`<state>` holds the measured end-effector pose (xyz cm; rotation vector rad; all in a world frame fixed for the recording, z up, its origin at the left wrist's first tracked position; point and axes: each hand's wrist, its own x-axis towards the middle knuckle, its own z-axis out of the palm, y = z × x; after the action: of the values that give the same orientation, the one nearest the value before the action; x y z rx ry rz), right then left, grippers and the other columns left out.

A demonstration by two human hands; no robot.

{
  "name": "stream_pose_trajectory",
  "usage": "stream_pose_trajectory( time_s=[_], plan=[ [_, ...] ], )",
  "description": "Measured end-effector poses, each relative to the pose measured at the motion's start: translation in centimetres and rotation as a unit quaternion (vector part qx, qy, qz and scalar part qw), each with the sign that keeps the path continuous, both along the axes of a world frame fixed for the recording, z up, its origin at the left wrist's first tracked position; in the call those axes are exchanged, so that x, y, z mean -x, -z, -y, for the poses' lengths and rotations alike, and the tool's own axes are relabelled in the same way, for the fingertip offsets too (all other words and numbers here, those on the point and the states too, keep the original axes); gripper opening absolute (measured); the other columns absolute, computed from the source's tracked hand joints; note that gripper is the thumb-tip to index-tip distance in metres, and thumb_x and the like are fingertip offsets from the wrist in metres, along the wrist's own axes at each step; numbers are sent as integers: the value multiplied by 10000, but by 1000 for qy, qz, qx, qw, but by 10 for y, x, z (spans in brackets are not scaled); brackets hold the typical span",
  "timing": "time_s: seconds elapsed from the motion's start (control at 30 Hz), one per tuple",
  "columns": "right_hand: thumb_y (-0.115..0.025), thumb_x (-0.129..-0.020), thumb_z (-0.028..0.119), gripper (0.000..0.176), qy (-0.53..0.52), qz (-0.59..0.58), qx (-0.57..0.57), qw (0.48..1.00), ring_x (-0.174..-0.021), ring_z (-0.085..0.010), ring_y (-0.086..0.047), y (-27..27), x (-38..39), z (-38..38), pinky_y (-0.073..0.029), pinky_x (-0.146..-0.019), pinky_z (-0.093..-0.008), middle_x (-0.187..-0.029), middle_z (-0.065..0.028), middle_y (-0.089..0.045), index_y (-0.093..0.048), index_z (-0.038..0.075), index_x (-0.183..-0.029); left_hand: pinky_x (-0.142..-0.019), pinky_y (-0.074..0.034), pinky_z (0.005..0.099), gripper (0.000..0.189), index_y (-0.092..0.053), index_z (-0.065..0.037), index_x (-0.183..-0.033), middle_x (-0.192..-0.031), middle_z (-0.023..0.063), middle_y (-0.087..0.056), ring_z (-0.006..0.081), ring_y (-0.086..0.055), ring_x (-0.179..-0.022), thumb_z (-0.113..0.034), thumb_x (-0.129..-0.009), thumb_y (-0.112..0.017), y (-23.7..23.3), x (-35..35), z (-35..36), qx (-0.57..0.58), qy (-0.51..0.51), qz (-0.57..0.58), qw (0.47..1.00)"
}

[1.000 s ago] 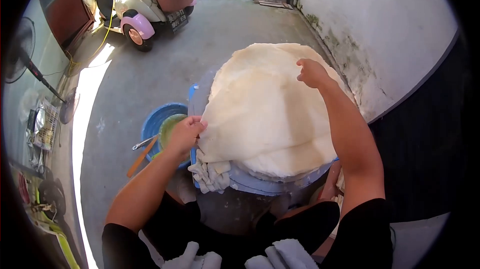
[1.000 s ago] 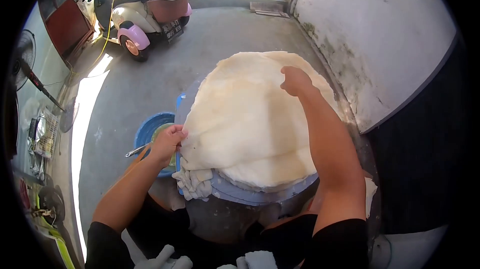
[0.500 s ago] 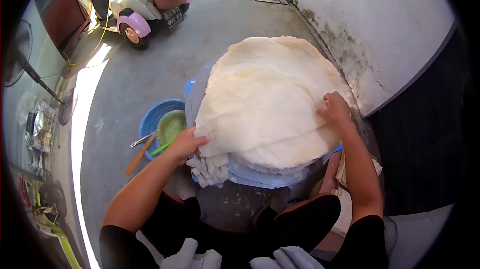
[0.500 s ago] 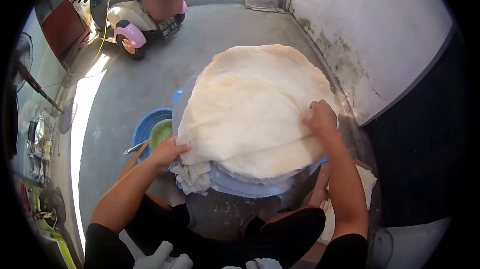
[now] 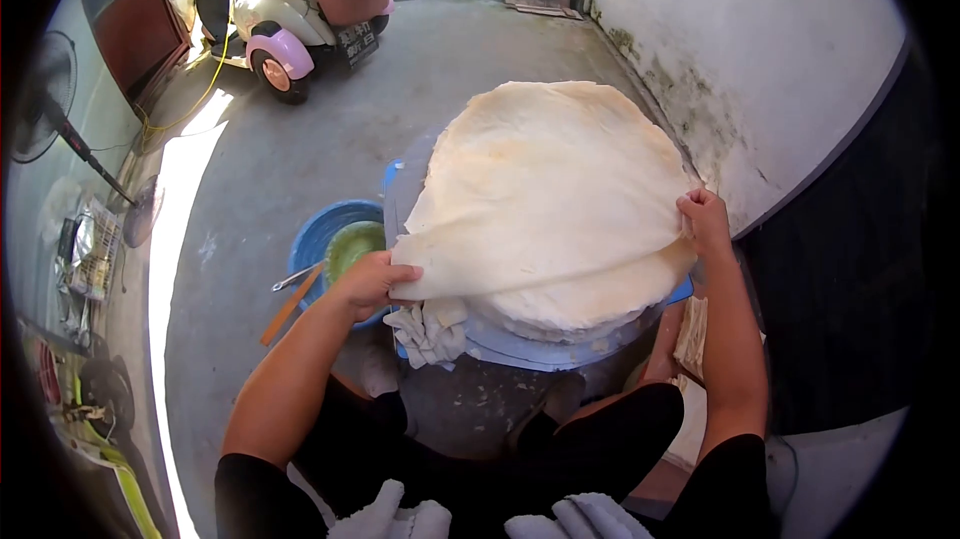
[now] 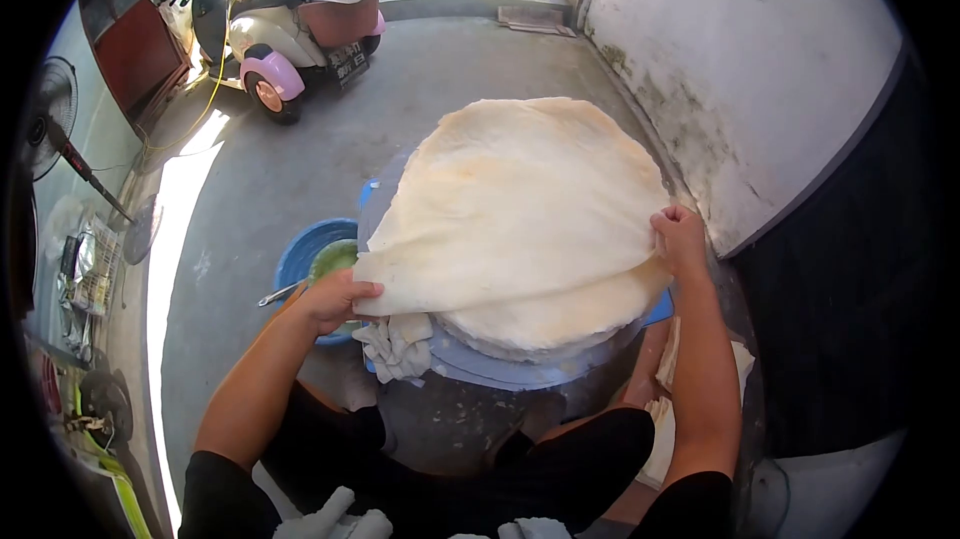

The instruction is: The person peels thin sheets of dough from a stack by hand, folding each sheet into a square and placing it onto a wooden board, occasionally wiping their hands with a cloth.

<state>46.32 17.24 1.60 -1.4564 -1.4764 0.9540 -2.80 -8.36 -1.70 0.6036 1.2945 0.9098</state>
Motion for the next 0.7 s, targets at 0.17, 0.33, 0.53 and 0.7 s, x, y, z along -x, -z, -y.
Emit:
stream_pose_trajectory(
  time_s=[0.17, 0.33, 0.53, 0.7],
  plan=[
    [-705, -799, 11, 81, 18, 246, -47, 968, -564, -136, -564, -9, -7, 11, -475, -551, -291, -670, -29, -611, -640, 24, -845, -825, -547, 354, 388, -597, -91, -1283, -1190, 57, -667, 179, -652, -1027, -190, -925, -708, -16, 2, 9, 12, -6, 34, 999],
    [-760, -766, 55, 194, 21, 488, -177, 855, -736, -248, -641, -47, 41, 55, -524, -687, -347, -833, -127, -662, -683, 31, -943, -784, -544, 326, 398, -592, -90, -1281, -1169, 48, -666, 161, -644, -968, -183, -918, -727, -20, 7, 12, -15, -17, 67, 998],
    [-781, -770, 516, 772, -398, 404, -228, 792, -979, -304, -676, -87, 222, 172, -545, -801, -410, -1084, -161, -650, -572, -18, -1287, -744, -549, 299, 369, -593, -78, -1268, -1137, 39, -668, 151, -651, -933, -194, -937, -705, -34, -6, 6, -52, -41, 97, 993],
    [-716, -791, 283, 434, -348, 465, -246, 776, -764, -308, -723, -58, 305, 174, -569, -656, -423, -821, -145, -701, -652, -17, -1100, -744, -571, 322, 342, -580, -69, -1240, -1091, 52, -675, 174, -676, -918, -275, -977, -657, -45, -19, -3, -158, -83, 179, 968]
  ],
)
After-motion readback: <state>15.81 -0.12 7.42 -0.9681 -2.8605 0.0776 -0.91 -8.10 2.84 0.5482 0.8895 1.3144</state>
